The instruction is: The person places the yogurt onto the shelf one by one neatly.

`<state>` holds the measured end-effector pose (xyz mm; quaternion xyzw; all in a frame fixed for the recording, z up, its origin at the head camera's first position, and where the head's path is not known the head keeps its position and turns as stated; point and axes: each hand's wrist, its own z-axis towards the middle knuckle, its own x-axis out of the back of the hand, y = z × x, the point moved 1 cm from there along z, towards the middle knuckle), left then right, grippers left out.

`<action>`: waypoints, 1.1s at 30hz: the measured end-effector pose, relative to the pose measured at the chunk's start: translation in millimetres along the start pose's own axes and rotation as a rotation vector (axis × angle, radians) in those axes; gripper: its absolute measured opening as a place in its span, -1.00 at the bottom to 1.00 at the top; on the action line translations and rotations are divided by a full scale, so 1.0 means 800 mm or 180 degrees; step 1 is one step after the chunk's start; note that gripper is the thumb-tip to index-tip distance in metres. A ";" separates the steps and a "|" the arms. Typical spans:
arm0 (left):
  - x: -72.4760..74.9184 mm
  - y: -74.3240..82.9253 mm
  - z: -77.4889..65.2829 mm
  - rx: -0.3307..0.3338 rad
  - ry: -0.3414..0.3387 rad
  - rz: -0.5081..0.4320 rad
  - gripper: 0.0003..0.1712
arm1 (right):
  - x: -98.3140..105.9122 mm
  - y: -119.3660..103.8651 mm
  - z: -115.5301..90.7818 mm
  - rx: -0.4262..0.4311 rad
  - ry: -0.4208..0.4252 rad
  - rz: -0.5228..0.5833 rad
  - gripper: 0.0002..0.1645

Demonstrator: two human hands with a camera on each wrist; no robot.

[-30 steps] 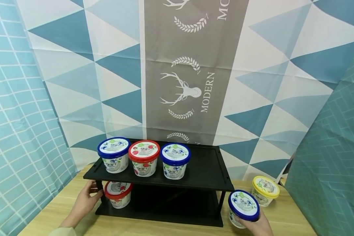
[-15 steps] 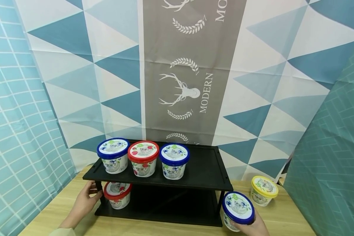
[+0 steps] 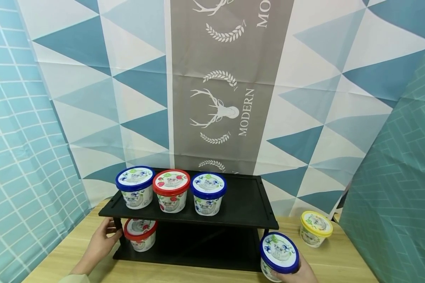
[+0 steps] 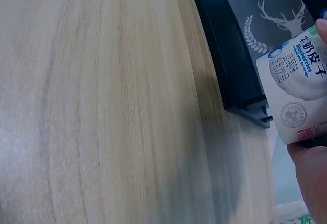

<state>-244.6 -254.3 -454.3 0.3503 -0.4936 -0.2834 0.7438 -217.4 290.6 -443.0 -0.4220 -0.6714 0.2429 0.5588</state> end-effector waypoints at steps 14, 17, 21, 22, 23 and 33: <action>0.000 -0.004 0.000 -0.0149 0.0093 0.0006 -0.61 | -0.015 -0.006 -0.007 0.0149 -0.0179 0.0222 0.18; -0.001 -0.004 -0.001 -0.0124 0.0080 0.0009 -0.61 | -0.018 -0.007 -0.007 0.0228 -0.0239 0.0247 0.15; -0.002 -0.005 0.000 -0.0175 0.0141 0.0018 -0.61 | -0.023 -0.008 -0.008 0.0287 -0.0299 0.0277 0.14; -0.002 -0.006 0.000 -0.0183 0.0145 0.0022 -0.61 | -0.024 -0.009 -0.008 0.0294 -0.0312 0.0267 0.14; -0.003 -0.006 0.001 -0.0185 0.0139 0.0028 -0.61 | -0.025 -0.010 -0.008 0.0312 -0.0299 0.0244 0.14; -0.001 -0.002 0.001 -0.0047 0.0060 -0.0001 -0.61 | -0.037 -0.022 -0.010 0.0338 -0.0312 0.0291 0.16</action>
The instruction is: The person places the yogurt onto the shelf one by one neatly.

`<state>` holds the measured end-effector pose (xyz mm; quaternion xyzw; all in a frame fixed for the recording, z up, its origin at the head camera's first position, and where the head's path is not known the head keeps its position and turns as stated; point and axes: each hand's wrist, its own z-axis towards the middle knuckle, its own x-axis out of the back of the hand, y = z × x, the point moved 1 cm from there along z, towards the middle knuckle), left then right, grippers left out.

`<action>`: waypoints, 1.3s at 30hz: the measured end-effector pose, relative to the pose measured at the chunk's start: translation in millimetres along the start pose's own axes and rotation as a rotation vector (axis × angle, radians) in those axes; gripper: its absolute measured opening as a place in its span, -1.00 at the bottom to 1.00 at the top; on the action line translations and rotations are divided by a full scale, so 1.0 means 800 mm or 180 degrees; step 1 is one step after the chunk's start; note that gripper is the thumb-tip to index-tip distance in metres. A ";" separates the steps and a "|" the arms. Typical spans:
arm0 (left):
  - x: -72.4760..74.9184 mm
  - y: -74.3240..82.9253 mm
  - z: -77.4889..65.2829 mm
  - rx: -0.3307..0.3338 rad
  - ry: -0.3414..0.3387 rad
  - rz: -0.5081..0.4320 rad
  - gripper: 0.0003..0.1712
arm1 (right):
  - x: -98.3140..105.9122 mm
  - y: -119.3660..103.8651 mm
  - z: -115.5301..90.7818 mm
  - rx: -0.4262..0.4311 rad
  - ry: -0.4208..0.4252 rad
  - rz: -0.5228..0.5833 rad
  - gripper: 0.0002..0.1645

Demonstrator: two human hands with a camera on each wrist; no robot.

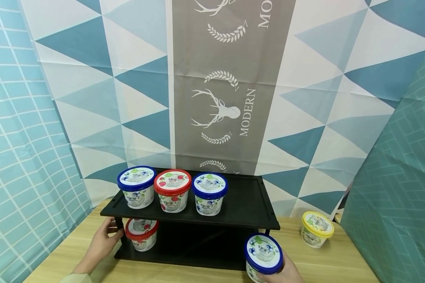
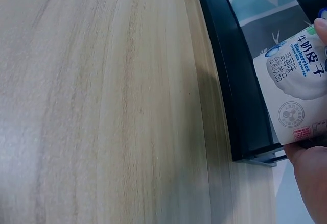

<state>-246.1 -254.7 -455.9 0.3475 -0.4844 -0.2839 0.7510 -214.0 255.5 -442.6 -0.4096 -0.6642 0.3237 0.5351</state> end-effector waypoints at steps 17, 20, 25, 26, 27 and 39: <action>0.000 -0.003 0.000 -0.0218 0.0152 0.0021 -0.61 | -0.015 -0.018 0.007 0.0390 -0.0137 0.0002 0.11; -0.001 -0.003 0.001 -0.0216 0.0156 0.0007 -0.61 | -0.018 -0.018 0.009 0.0321 -0.0078 0.0016 0.13; -0.001 -0.003 0.001 -0.0170 0.0124 -0.0017 -0.61 | -0.026 -0.022 0.011 0.0213 0.0060 -0.0011 0.17; 0.000 -0.003 0.001 -0.0161 0.0109 -0.0011 -0.61 | -0.027 -0.022 0.011 0.0217 0.0071 -0.0015 0.17; 0.000 -0.003 0.001 -0.0157 0.0101 -0.0016 -0.61 | -0.029 -0.023 0.012 0.0226 0.0073 -0.0023 0.17; -0.001 -0.005 0.001 -0.0142 0.0085 -0.0014 -0.60 | -0.046 -0.025 0.019 0.0291 0.0096 0.0045 0.19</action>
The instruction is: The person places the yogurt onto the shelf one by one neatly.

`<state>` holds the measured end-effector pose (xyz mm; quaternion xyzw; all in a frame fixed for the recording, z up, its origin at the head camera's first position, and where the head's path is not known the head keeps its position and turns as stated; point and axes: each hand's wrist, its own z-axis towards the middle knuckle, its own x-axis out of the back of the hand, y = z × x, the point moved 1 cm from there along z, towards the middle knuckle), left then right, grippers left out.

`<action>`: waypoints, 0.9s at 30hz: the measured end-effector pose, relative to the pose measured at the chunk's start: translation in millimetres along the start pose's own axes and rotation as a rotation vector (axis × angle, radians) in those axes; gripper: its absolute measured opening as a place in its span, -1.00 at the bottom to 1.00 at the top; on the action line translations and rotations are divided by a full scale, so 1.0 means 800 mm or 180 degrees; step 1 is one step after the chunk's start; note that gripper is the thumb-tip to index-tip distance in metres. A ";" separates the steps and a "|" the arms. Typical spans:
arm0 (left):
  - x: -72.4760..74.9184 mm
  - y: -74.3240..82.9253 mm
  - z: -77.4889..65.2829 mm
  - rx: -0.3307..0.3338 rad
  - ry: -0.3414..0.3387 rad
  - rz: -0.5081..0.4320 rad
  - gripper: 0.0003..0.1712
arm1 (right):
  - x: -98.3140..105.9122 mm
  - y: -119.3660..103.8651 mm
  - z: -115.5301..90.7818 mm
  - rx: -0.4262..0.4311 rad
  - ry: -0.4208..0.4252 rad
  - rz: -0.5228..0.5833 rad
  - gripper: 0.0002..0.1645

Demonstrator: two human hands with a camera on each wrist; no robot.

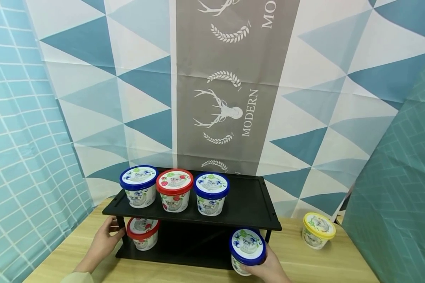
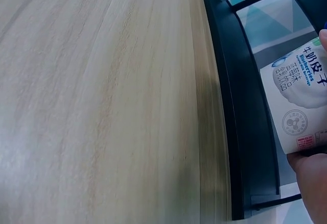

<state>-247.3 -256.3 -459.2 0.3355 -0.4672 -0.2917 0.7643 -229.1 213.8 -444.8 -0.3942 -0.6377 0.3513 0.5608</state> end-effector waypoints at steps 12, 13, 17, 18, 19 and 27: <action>0.001 0.002 -0.001 -0.0021 0.0025 0.0003 -0.60 | -0.016 -0.007 0.007 0.0121 -0.0063 0.0116 0.21; 0.001 0.002 -0.001 -0.0018 0.0022 0.0001 -0.60 | -0.018 -0.008 0.008 0.0130 -0.0050 0.0098 0.21; 0.001 0.003 0.000 0.0026 -0.0016 -0.0010 -0.59 | -0.024 -0.011 0.010 0.0149 -0.0003 0.0040 0.18; 0.001 0.003 0.000 0.0036 -0.0028 -0.0014 -0.59 | -0.025 -0.012 0.010 0.0151 0.0001 0.0028 0.18; 0.001 0.004 -0.001 0.0046 -0.0041 -0.0013 -0.59 | -0.026 -0.013 0.011 0.0161 0.0001 0.0019 0.17; 0.002 0.005 -0.001 0.0070 -0.0057 -0.0015 -0.60 | -0.033 -0.017 0.016 0.0195 0.0022 -0.0052 0.18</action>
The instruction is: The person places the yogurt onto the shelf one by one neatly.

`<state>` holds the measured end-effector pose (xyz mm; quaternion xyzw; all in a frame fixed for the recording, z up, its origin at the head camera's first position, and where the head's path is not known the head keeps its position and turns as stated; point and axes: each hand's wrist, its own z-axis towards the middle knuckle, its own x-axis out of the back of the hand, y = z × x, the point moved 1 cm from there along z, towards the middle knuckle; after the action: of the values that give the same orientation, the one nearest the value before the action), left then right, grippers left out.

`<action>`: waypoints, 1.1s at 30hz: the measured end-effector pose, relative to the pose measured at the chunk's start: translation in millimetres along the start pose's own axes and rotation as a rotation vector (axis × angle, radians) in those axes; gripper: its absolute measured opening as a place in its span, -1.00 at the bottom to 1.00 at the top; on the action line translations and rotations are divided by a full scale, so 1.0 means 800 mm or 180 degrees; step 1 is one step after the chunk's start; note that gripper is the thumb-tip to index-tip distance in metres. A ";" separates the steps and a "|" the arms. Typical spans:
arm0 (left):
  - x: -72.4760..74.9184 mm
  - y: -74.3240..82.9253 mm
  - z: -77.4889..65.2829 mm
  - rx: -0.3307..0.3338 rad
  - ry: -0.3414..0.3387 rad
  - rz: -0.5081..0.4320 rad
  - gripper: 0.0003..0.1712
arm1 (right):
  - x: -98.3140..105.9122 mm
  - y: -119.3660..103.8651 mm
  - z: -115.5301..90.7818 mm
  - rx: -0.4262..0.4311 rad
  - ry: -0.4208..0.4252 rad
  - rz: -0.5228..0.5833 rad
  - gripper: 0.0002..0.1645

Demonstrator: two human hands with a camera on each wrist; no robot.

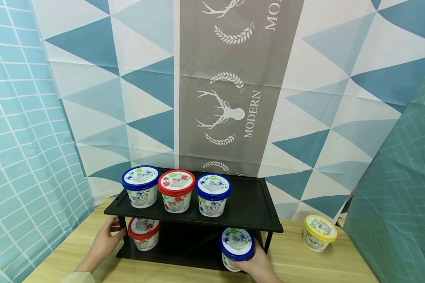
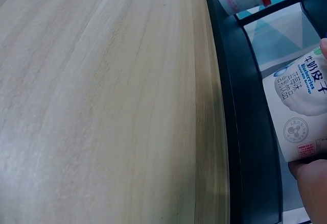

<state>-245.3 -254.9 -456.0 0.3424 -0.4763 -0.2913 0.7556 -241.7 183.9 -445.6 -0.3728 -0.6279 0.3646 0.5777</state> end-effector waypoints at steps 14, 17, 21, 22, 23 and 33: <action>-0.002 -0.006 0.001 -0.0093 0.0116 0.0025 -0.60 | -0.015 -0.008 0.010 0.0243 -0.0451 0.0374 0.19; -0.002 -0.006 0.002 -0.0071 0.0108 0.0035 -0.60 | -0.018 -0.011 0.012 0.0262 -0.0465 0.0337 0.19; -0.002 -0.006 0.003 -0.0071 0.0068 0.0003 -0.59 | -0.024 -0.013 0.016 0.0247 -0.0392 0.0255 0.21; -0.002 -0.006 0.002 -0.0065 0.0056 -0.0003 -0.59 | -0.026 -0.013 0.016 0.0249 -0.0381 0.0233 0.21; -0.002 -0.006 0.002 -0.0051 0.0042 -0.0008 -0.59 | -0.028 -0.014 0.017 0.0258 -0.0390 0.0257 0.20; -0.003 -0.003 -0.001 0.0056 0.0030 -0.0017 -0.60 | -0.039 -0.015 0.020 0.0338 -0.0489 0.0318 0.22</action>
<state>-245.8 -254.4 -458.9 0.3517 -0.4744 -0.2876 0.7540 -256.5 150.0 -450.4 -0.3435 -0.6308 0.4532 0.5280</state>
